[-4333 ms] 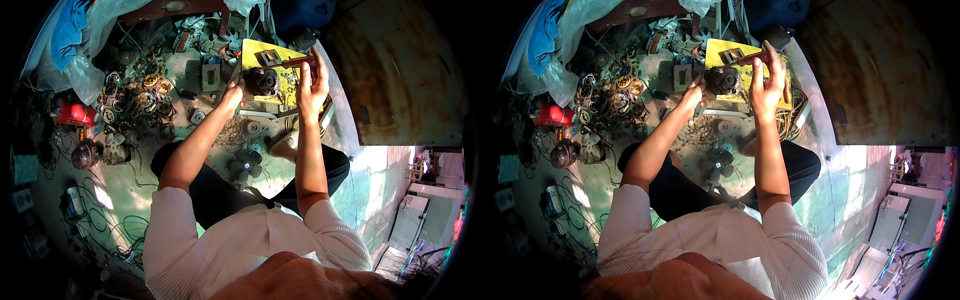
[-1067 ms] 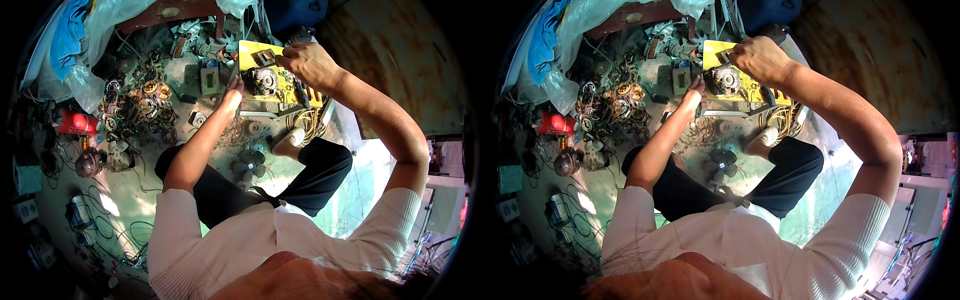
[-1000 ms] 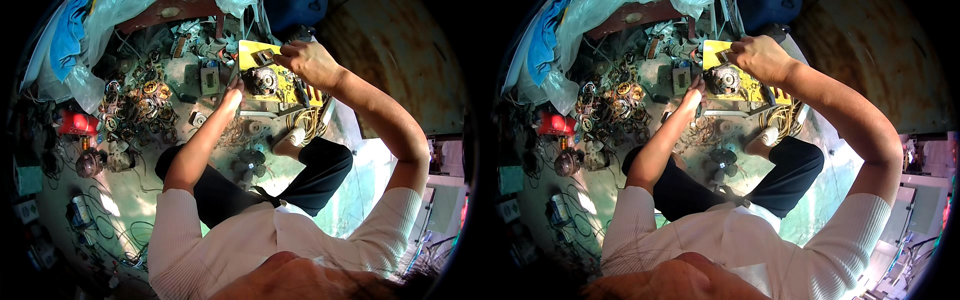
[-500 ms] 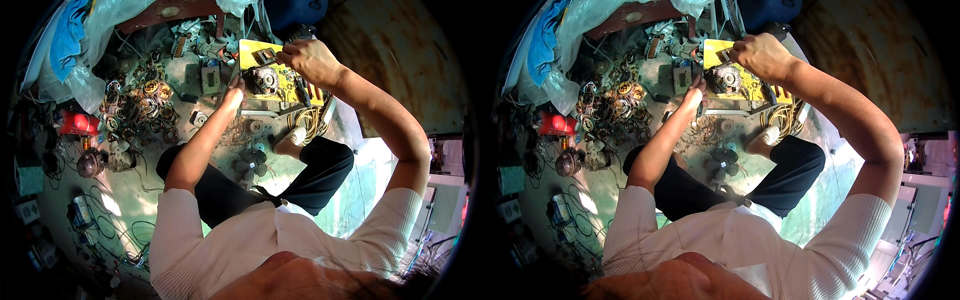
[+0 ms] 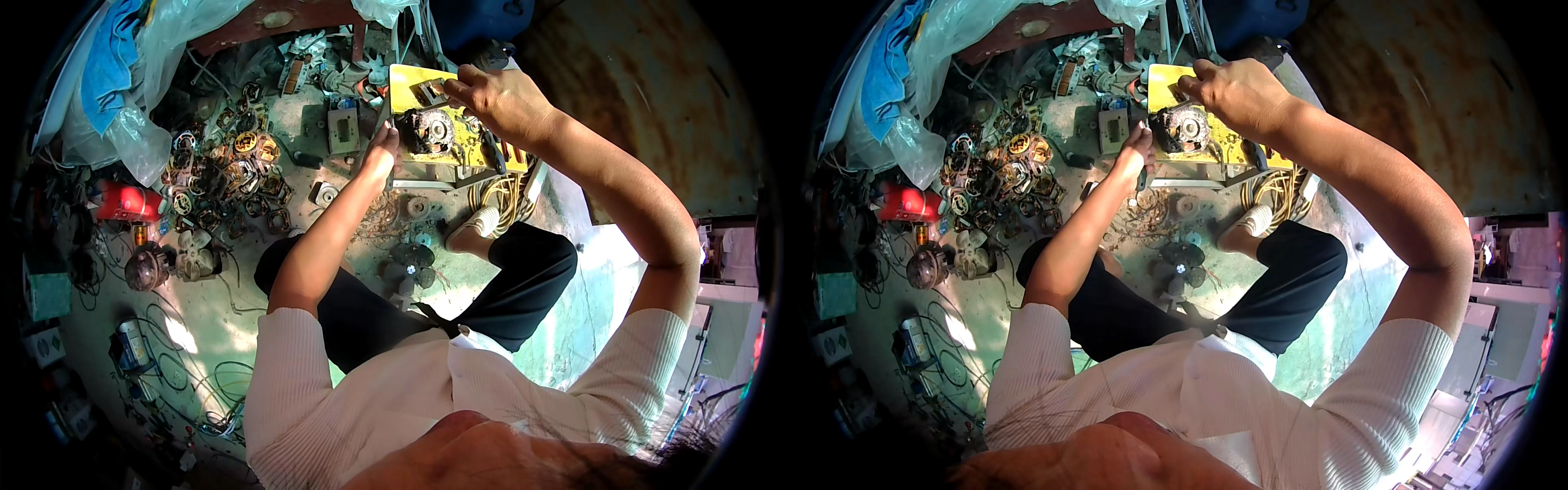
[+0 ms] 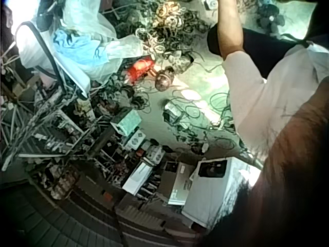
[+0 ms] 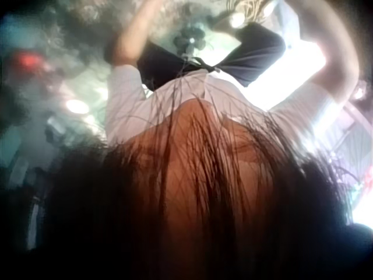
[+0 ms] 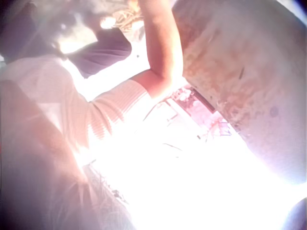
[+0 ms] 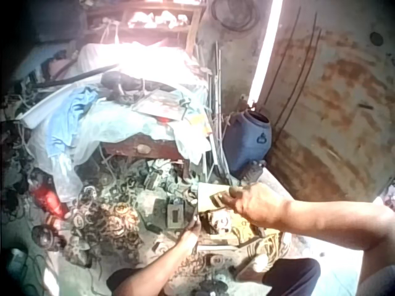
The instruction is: The person disassembles a small electric motor on a workbench by using a screwdriver to remove internal screws and components.
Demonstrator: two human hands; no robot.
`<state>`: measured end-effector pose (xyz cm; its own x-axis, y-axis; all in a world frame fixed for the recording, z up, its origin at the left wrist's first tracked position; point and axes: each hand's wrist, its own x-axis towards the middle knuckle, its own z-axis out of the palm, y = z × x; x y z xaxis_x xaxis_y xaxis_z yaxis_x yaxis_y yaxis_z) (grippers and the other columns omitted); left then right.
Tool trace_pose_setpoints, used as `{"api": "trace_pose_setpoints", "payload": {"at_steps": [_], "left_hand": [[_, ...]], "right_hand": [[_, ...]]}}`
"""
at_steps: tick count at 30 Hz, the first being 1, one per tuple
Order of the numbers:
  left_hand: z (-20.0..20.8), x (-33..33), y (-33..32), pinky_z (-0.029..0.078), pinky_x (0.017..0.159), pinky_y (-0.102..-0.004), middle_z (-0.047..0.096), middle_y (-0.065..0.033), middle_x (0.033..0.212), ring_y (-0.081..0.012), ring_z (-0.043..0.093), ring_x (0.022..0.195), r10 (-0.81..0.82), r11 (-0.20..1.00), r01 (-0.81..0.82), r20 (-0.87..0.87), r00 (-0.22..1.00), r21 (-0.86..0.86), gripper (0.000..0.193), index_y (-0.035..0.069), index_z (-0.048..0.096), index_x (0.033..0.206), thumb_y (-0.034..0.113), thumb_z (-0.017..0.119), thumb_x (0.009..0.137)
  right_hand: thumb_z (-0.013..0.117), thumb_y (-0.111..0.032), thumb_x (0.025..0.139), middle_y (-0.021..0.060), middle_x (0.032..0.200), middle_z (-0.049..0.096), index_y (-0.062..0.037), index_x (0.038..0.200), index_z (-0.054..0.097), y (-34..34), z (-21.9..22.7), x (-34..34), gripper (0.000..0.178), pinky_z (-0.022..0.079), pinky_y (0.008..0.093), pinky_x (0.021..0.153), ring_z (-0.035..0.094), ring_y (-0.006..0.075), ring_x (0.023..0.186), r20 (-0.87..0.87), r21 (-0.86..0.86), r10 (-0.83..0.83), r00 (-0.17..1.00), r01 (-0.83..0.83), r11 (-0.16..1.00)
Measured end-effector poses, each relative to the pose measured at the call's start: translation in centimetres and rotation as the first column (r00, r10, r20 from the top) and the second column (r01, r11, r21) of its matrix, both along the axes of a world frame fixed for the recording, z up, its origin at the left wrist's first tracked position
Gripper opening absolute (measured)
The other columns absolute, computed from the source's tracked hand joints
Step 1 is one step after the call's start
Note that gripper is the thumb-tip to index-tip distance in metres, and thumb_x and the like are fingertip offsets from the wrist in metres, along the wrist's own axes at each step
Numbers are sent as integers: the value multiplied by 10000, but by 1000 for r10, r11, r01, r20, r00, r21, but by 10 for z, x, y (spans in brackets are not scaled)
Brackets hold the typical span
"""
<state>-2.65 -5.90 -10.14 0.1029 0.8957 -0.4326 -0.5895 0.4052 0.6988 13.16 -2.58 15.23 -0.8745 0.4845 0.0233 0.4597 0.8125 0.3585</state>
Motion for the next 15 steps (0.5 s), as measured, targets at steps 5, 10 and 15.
{"api": "trace_pose_setpoints", "payload": {"at_steps": [5, 10, 15], "left_hand": [[-2, -4, 2, 333, 494, -248, 379, 52, 692, -60, 336, 529, -46, 999, 46, 4, 999, 13, 366, 266, 421, 1340, 366, 506, 998], [2, 2, 1, 332, 494, -245, 380, 52, 689, -60, 331, 528, 12, 1000, -12, -15, 1000, -17, 438, 289, 372, 1406, 368, 509, 997], [-1, -2, 0, 332, 496, -244, 387, 51, 689, -59, 331, 533, -9, 1000, 9, 1, 1000, -4, 495, 302, 321, 1452, 359, 509, 998]], "right_hand": [[638, -314, 893, 105, 748, 660, -54, 981, 599, -1, 14, -15, 277, 508, 358, 608, 664, 278, 720, 231, -158, -325, 917, 365, 917], [585, -290, 918, 139, 734, 662, -57, 1094, 615, 13, -5, 8, 293, 524, 363, 633, 675, 273, 706, 10, 90, 136, 991, -136, 987], [595, -369, 913, 150, 721, 662, -11, 1031, 627, -2, 12, -7, 378, 537, 372, 658, 673, 308, 707, 8, -192, -354, 935, 349, 917]]}}
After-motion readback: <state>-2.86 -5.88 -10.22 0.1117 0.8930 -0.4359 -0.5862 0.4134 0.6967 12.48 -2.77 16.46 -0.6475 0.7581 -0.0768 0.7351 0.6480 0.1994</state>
